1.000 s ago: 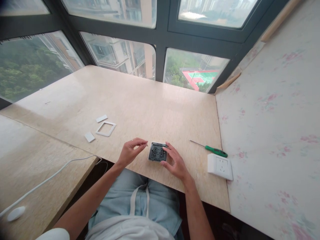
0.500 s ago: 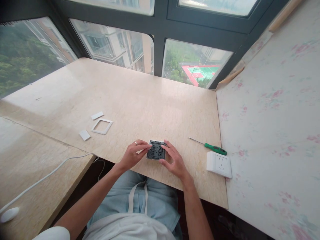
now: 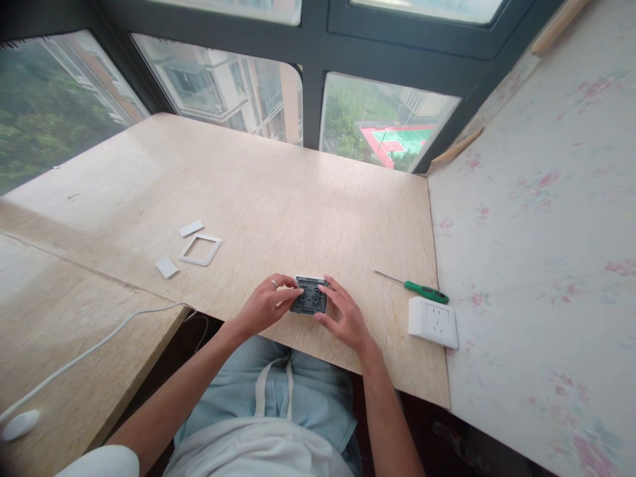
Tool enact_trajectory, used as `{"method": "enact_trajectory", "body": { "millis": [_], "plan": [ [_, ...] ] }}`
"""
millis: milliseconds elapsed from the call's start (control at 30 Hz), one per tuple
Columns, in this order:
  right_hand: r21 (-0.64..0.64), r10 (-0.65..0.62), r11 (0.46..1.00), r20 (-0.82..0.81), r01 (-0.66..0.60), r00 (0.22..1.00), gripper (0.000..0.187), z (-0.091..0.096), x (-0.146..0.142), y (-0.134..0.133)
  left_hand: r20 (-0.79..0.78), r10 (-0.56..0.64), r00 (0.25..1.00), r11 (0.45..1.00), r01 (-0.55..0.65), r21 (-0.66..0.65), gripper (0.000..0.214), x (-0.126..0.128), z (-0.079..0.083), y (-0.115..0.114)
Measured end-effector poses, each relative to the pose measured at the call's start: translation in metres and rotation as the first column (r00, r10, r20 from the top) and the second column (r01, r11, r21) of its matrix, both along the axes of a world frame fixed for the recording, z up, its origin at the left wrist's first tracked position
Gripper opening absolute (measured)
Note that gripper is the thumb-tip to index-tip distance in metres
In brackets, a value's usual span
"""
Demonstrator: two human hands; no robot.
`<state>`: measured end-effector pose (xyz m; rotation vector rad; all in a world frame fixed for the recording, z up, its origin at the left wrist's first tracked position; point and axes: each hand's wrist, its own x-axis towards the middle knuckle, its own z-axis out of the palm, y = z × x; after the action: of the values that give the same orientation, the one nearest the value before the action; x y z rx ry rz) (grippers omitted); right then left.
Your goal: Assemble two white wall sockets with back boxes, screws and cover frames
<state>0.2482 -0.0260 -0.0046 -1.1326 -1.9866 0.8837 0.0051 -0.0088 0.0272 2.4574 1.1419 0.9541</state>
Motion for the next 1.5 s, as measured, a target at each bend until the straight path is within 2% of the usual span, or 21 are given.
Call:
{"method": "enact_trajectory", "body": {
  "millis": [367, 633, 833, 1033, 1233, 1500],
  "plan": [
    [-0.001, -0.009, 1.000, -0.016, 0.009, 1.000, 0.057, 0.000, 0.000, 0.000, -0.043, 0.028, 0.999, 0.999, -0.030, -0.038, 0.022, 0.000, 0.001, -0.005],
    [0.005, -0.008, 1.000, -0.017, 0.009, 1.000, 0.056, -0.001, 0.000, 0.001, -0.086, 0.050, 0.995, 0.998, -0.052, -0.022, 0.028, -0.003, -0.007, -0.014],
    [0.002, -0.005, 1.000, -0.014, 0.005, 1.000, 0.056, -0.001, -0.001, 0.000, -0.004, 0.057, 0.998, 0.996, -0.057, -0.064, 0.032, -0.004, -0.016, -0.021],
    [-0.005, -0.005, 1.000, -0.007, 0.005, 1.000, 0.056, 0.001, -0.001, 0.000, 0.098, 0.065, 0.993, 0.985, -0.048, -0.167, 0.050, -0.006, -0.021, -0.026],
    [-0.009, -0.009, 1.000, -0.013, 0.009, 1.000, 0.056, 0.001, 0.000, 0.000, 0.094, 0.035, 0.995, 0.970, -0.011, -0.242, 0.064, -0.005, -0.020, -0.020],
    [-0.012, -0.015, 1.000, -0.007, 0.015, 1.000, 0.057, 0.004, -0.001, 0.000, 0.108, 0.005, 0.994, 0.964, 0.023, -0.263, 0.067, -0.002, -0.026, -0.006]
  ]
}}
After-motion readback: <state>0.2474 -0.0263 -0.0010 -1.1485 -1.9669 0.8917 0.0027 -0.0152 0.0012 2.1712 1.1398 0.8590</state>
